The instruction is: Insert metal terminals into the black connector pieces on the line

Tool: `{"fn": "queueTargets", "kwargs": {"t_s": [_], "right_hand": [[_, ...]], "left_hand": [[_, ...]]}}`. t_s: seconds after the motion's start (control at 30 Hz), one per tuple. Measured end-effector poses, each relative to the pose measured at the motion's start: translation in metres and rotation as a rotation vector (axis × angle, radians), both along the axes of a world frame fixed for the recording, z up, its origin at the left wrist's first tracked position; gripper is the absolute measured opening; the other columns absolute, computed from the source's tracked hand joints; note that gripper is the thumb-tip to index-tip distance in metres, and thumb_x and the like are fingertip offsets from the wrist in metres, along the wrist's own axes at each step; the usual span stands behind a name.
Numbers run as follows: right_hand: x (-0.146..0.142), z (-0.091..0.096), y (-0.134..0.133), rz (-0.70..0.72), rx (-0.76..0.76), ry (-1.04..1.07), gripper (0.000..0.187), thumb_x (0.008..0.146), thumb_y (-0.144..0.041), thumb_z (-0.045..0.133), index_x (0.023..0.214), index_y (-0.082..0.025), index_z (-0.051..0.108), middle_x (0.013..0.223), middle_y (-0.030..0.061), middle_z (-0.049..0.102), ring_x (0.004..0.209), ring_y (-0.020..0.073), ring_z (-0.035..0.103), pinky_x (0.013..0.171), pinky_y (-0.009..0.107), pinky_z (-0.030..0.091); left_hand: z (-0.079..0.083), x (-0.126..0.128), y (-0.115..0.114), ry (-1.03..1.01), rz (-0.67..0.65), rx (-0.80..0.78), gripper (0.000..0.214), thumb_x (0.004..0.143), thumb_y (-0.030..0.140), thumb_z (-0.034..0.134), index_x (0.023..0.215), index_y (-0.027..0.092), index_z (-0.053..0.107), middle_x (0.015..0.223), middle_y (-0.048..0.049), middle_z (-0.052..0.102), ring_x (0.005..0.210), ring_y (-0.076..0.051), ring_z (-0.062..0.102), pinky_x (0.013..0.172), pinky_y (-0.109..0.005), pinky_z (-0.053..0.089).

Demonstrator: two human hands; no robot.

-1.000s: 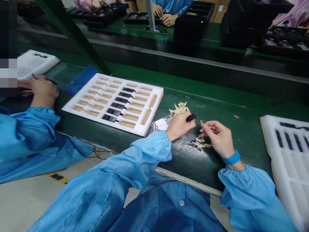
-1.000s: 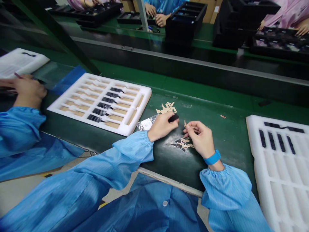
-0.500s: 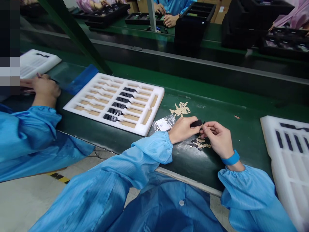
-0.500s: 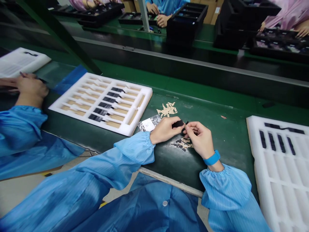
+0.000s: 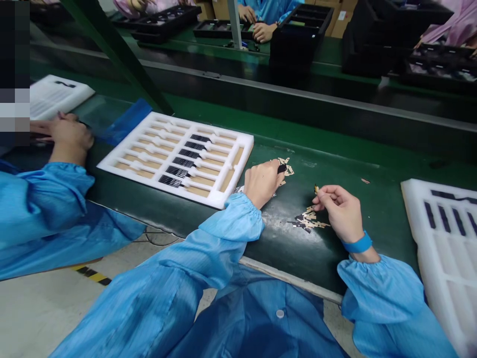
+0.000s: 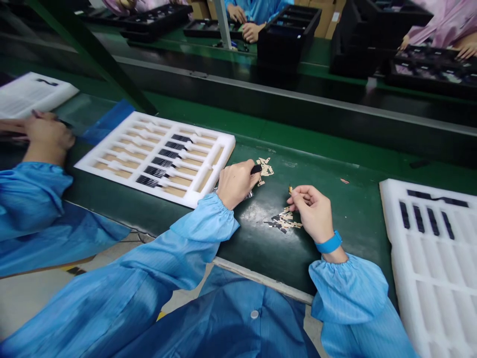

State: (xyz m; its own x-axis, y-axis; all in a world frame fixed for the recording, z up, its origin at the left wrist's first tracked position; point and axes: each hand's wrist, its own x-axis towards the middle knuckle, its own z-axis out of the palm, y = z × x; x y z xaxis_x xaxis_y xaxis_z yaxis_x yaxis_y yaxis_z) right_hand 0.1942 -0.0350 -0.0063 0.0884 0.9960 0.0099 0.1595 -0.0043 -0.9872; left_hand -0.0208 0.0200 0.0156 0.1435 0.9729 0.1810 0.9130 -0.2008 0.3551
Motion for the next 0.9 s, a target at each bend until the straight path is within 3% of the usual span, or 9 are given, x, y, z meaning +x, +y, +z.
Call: {"fn": "queueTargets", "kwargs": {"t_s": [0.13, 0.27, 0.37, 0.5, 0.63, 0.9], "right_hand": [[0.0, -0.001, -0.001, 0.034, -0.007, -0.011, 0.027, 0.085, -0.041, 0.074, 0.089, -0.016, 0.065, 0.071, 0.004, 0.07, 0.057, 0.0121, 0.064, 0.056, 0.023, 0.054], [0.0, 0.0, -0.002, 0.092, 0.003, -0.022, 0.026, 0.085, -0.041, 0.073, 0.085, -0.017, 0.064, 0.067, 0.0021, 0.066, 0.054, 0.0127, 0.062, 0.054, 0.025, 0.053], [0.0, 0.001, -0.003, 0.12, 0.007, -0.04, 0.025, 0.085, -0.041, 0.071, 0.084, -0.017, 0.063, 0.066, 0.0015, 0.064, 0.055, 0.0136, 0.061, 0.054, 0.026, 0.053], [-0.001, 0.001, -0.003, 0.064, 0.092, -0.197, 0.018, 0.088, -0.036, 0.067, 0.088, -0.018, 0.065, 0.077, 0.0039, 0.067, 0.067, 0.0162, 0.063, 0.063, 0.03, 0.053], [-0.001, 0.002, -0.005, -0.012, 0.312, -0.448, 0.009, 0.09, -0.028, 0.065, 0.087, -0.02, 0.066, 0.089, 0.0048, 0.063, 0.078, 0.0171, 0.058, 0.07, 0.03, 0.048], [-0.01, -0.003, -0.007, 0.078, 0.297, -0.478, 0.012, 0.094, -0.023, 0.058, 0.088, -0.018, 0.068, 0.082, 0.0033, 0.063, 0.072, 0.0151, 0.056, 0.067, 0.028, 0.043]], "left_hand": [[-0.004, 0.005, -0.001, -0.242, -0.189, -0.078, 0.023, 0.092, 0.023, 0.056, 0.111, 0.02, 0.066, 0.101, -0.0063, 0.074, 0.093, -0.023, 0.07, 0.077, -0.029, 0.047], [-0.011, 0.017, -0.004, -0.653, -0.441, -0.279, 0.028, 0.093, 0.032, 0.058, 0.115, 0.017, 0.069, 0.112, -0.0051, 0.073, 0.102, -0.017, 0.068, 0.09, -0.026, 0.048], [-0.014, 0.022, -0.006, -0.773, -0.529, -0.394, 0.03, 0.092, 0.034, 0.06, 0.113, 0.015, 0.07, 0.112, -0.005, 0.073, 0.103, -0.016, 0.066, 0.093, -0.025, 0.047], [-0.016, 0.023, -0.008, -0.73, -0.473, -0.402, 0.028, 0.089, 0.039, 0.061, 0.095, 0.014, 0.071, 0.086, -0.0017, 0.07, 0.083, -0.015, 0.063, 0.075, -0.023, 0.046], [-0.015, 0.024, -0.01, -0.654, -0.387, -0.317, 0.024, 0.088, 0.036, 0.061, 0.092, 0.015, 0.071, 0.082, -0.0012, 0.069, 0.076, -0.013, 0.06, 0.069, -0.022, 0.043], [-0.016, 0.021, -0.017, -0.439, -0.456, -0.204, 0.017, 0.09, 0.029, 0.057, 0.092, 0.018, 0.069, 0.08, -0.0014, 0.069, 0.073, -0.013, 0.062, 0.067, -0.023, 0.04]]}}
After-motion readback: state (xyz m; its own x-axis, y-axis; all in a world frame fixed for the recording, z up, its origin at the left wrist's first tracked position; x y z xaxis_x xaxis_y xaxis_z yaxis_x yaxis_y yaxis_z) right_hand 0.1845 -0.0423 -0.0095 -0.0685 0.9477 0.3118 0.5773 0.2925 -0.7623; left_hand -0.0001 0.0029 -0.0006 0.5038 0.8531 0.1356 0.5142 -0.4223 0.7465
